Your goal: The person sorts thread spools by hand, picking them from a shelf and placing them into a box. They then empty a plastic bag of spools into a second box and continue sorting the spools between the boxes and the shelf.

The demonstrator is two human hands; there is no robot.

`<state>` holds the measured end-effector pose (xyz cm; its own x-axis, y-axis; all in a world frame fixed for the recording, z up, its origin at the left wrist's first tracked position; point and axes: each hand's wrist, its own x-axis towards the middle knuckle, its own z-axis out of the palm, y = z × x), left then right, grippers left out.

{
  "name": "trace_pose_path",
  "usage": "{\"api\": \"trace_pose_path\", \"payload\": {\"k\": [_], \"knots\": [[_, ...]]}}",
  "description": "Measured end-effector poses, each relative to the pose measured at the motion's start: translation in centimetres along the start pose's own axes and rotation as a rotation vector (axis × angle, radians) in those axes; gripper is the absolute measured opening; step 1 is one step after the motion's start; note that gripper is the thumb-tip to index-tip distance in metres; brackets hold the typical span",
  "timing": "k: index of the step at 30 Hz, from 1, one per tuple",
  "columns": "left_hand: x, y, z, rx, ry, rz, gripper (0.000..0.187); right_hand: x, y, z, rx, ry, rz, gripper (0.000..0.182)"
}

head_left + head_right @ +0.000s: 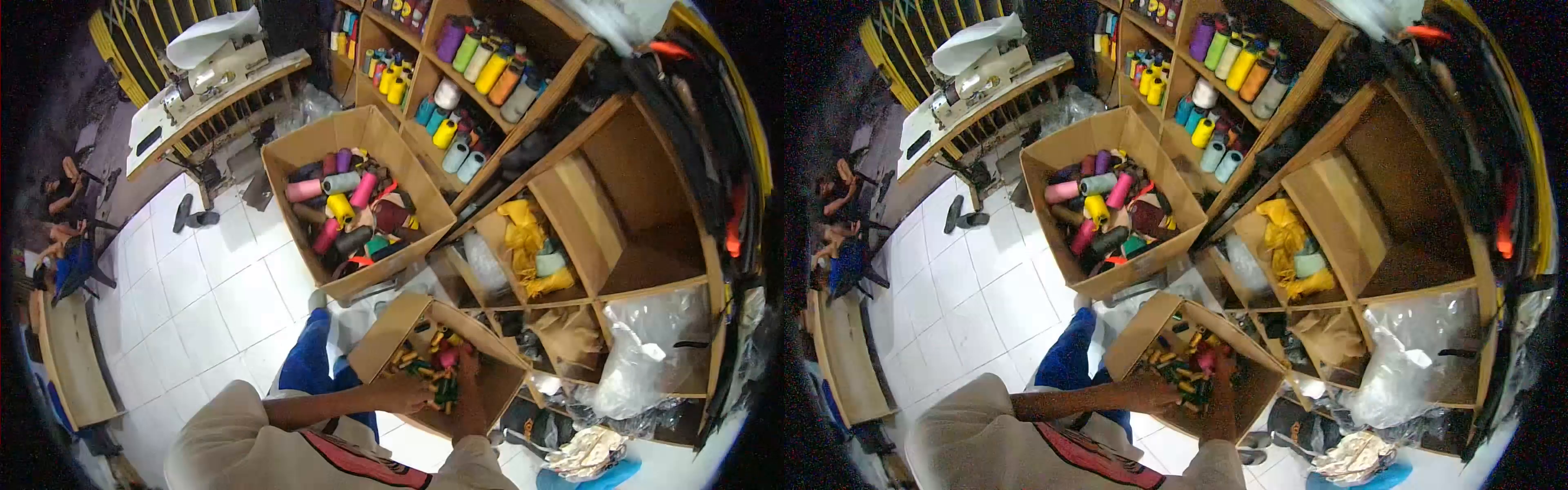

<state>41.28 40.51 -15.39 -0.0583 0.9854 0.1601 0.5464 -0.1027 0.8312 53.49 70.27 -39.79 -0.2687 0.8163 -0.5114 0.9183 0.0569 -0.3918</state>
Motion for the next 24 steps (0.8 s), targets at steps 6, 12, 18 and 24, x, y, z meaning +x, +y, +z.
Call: {"api": "trace_pose_path", "payload": {"k": [6,12,18,24], "knots": [[1.0,2.8,-0.7,0.159,-0.014,0.006,0.025,-0.5,0.3,0.5,0.016,0.022,-0.024,0.040],[2.5,5.2,-4.1,0.326,-0.124,0.002,0.030,-4.3,3.0,0.7,0.094,0.156,-0.139,0.035],[2.3,5.5,-5.8,0.138,-0.079,-0.074,0.028,-19.5,-1.3,-5.0,1.189,-0.055,-0.235,0.032],[1.8,4.3,-3.1,0.100,-0.184,-0.082,0.081,-34.0,-8.8,-11.5,1.392,-0.331,-0.128,0.039]]}}
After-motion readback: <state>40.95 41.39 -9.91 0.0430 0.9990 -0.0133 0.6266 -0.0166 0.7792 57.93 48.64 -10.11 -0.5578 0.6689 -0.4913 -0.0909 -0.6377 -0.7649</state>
